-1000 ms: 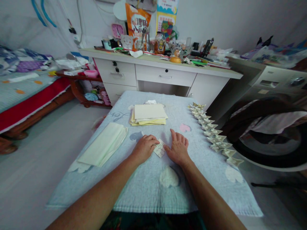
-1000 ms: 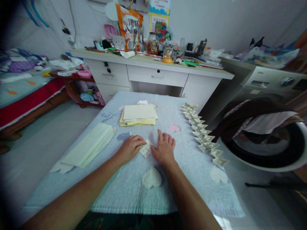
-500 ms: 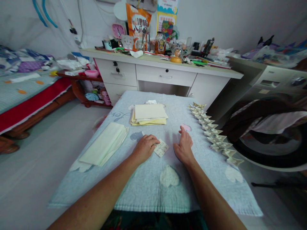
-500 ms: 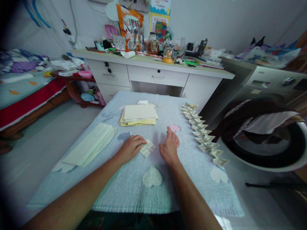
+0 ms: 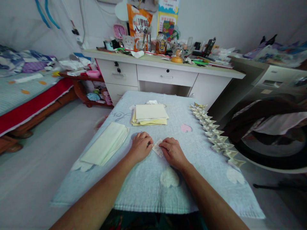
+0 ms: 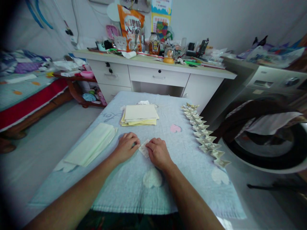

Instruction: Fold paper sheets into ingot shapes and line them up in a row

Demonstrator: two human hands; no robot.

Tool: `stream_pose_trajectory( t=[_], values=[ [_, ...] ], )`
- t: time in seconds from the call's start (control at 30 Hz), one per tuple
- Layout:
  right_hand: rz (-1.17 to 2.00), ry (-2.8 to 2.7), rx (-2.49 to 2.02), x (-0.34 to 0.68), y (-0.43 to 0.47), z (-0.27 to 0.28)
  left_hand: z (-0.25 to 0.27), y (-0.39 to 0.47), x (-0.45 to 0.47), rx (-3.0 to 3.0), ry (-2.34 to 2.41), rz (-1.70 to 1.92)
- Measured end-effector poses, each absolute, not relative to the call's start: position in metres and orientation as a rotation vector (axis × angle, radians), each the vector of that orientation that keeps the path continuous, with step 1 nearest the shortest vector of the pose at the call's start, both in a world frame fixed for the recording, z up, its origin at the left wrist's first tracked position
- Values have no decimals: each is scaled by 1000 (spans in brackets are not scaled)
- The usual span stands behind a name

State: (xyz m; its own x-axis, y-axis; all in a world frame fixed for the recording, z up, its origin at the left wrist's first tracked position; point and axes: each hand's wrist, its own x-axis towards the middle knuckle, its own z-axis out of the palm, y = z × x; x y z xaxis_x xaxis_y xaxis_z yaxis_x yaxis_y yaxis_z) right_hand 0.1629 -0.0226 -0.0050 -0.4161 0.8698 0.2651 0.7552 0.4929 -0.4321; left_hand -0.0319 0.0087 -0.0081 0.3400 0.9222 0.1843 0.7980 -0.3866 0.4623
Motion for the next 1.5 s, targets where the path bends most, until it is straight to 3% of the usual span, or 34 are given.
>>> stream_pose_trajectory(
  t=[1.5],
  values=[
    [346, -2320, -1390, 160, -27, 2, -1, 10, -41, 2192, 1692, 509]
  ],
)
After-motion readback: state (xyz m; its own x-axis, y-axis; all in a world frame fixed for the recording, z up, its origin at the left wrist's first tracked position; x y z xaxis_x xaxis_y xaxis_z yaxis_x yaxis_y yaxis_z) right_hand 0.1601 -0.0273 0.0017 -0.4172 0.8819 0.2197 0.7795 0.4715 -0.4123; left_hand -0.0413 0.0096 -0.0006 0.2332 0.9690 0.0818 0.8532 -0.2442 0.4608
